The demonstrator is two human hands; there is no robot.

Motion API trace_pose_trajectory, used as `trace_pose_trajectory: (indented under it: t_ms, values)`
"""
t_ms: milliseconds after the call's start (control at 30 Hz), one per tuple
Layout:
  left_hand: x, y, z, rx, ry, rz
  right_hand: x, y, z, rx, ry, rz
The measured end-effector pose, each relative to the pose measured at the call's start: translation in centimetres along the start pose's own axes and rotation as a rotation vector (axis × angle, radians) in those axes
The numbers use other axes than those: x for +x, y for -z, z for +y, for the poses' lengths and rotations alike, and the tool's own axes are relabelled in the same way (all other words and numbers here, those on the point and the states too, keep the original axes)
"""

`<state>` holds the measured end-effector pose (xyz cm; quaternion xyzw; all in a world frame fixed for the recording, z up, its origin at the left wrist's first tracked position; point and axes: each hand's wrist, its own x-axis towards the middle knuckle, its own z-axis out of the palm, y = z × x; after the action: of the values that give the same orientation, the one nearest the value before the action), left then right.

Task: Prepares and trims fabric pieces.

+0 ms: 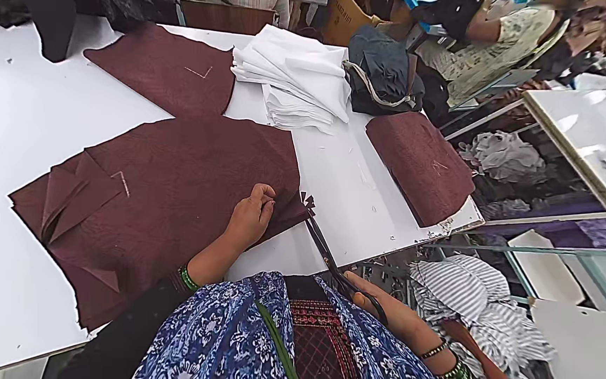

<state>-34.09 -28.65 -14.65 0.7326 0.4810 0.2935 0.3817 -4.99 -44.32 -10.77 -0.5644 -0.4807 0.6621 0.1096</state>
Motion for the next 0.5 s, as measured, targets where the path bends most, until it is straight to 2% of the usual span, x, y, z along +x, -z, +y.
trace_pose_trajectory:
  t_ms: [500]
  values:
    - [-0.37, -0.9, -0.41, 0.168, -0.336, -0.001, 0.05, -0.4, -0.33, -0.003, -0.025, 0.003]
